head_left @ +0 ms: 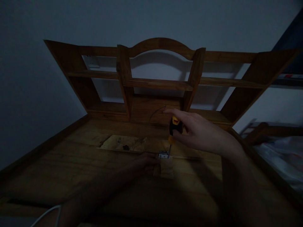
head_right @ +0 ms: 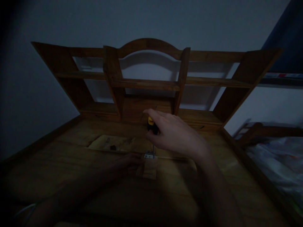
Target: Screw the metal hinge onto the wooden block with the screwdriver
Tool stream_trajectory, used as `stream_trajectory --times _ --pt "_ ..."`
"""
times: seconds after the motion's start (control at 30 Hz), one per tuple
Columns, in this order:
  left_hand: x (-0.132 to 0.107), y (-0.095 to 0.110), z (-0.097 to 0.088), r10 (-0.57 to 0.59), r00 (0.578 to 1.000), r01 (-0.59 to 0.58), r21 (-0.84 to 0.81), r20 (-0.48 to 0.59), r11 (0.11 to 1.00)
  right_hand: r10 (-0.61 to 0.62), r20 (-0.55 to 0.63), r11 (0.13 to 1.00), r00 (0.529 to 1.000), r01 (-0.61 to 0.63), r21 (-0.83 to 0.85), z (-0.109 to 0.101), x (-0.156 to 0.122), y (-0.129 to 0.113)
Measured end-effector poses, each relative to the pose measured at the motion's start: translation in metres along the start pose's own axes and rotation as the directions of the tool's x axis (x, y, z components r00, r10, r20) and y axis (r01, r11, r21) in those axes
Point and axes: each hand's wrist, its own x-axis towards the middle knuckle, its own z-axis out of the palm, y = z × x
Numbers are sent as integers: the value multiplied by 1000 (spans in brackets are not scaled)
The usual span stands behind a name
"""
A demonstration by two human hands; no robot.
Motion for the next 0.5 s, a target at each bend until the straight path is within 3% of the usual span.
stream_trajectory --times 0.1,0.3,0.5 --pt "-2 3 3 -10 1000 10 -6 13 1000 -5 5 1000 1000 5 0 2 -1 -3" --pt "-3 5 3 -13 1000 13 3 4 1000 134 -97 956 986 -154 -251 5 0 -7" --pt "4 -4 -5 -2 1000 2 -11 28 1000 83 -35 976 996 -89 -200 1 2 -7"
